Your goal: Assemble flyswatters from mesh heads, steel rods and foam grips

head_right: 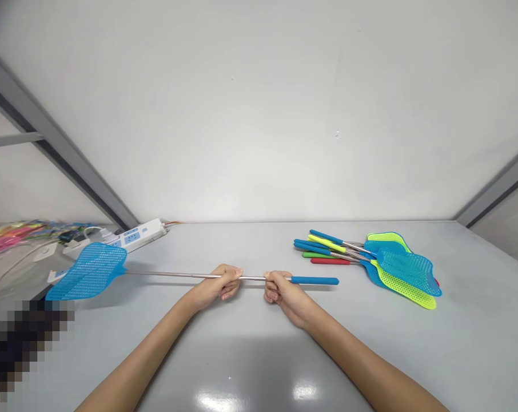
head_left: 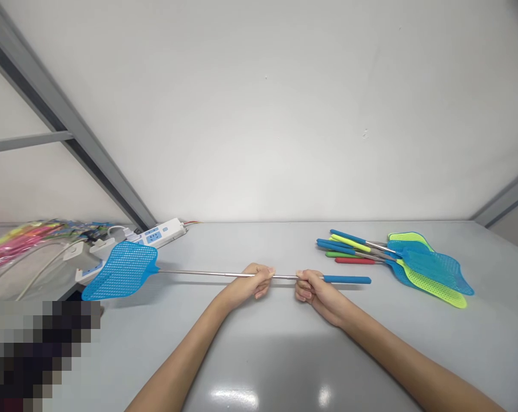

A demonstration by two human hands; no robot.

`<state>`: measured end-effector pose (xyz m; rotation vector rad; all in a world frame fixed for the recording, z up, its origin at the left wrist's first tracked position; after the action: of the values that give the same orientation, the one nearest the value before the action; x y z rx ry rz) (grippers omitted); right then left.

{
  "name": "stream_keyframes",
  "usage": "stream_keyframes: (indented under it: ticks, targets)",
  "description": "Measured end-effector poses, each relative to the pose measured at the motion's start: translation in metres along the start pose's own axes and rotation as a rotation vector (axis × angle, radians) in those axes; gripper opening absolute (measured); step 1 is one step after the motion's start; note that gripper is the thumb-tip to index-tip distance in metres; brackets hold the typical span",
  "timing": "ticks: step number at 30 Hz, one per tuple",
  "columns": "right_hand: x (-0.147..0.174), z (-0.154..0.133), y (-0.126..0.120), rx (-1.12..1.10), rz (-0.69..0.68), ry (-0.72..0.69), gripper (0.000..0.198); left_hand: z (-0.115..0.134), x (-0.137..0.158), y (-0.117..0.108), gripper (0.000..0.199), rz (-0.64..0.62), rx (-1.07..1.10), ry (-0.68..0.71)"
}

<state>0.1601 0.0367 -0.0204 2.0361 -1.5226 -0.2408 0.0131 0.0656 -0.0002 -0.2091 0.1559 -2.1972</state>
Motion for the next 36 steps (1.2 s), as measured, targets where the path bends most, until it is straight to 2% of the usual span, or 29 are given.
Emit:
stream_keyframes:
  ticks: [11, 15, 19, 25, 30, 33, 36]
  targets:
    - [-0.001, -0.002, -0.004, -0.004, 0.004, 0.010, 0.033, 0.000, 0.001, -0.003, 0.040, 0.023, -0.014, -0.029]
    - [-0.003, -0.003, -0.007, -0.036, -0.009, 0.019, 0.033, -0.002, -0.002, 0.003, 0.042, 0.034, 0.048, -0.018]
    - [-0.004, -0.002, -0.010, -0.081, -0.033, 0.056, 0.034, -0.005, -0.005, 0.008, 0.043, 0.066, 0.093, -0.013]
    - [-0.002, -0.003, -0.006, 0.021, -0.082, 0.085, 0.039, -0.008, -0.004, 0.008, 0.047, 0.140, 0.141, -0.033]
    - [-0.004, -0.004, -0.007, -0.070, -0.064, 0.069, 0.037, -0.007, -0.006, 0.010, 0.043, 0.219, 0.142, -0.025]
    - [-0.006, -0.005, -0.009, -0.113, -0.088, 0.054, 0.037, -0.006, -0.004, 0.016, 0.045, 0.221, 0.100, -0.047]
    - [-0.007, -0.006, -0.010, -0.140, -0.099, 0.045, 0.038, 0.001, 0.003, 0.028, 0.049, 0.189, -0.096, -0.041]
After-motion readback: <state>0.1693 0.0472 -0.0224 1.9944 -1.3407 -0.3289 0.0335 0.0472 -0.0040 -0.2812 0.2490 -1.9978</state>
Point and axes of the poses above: each hand's wrist, its own x-axis away from the middle knuckle, its own y-axis out of the palm, z = x × y, the point moved 3 cm from there along -x, towards the middle knuckle, and after that the axes turned 2 degrees about z, right-handed, at the moved point
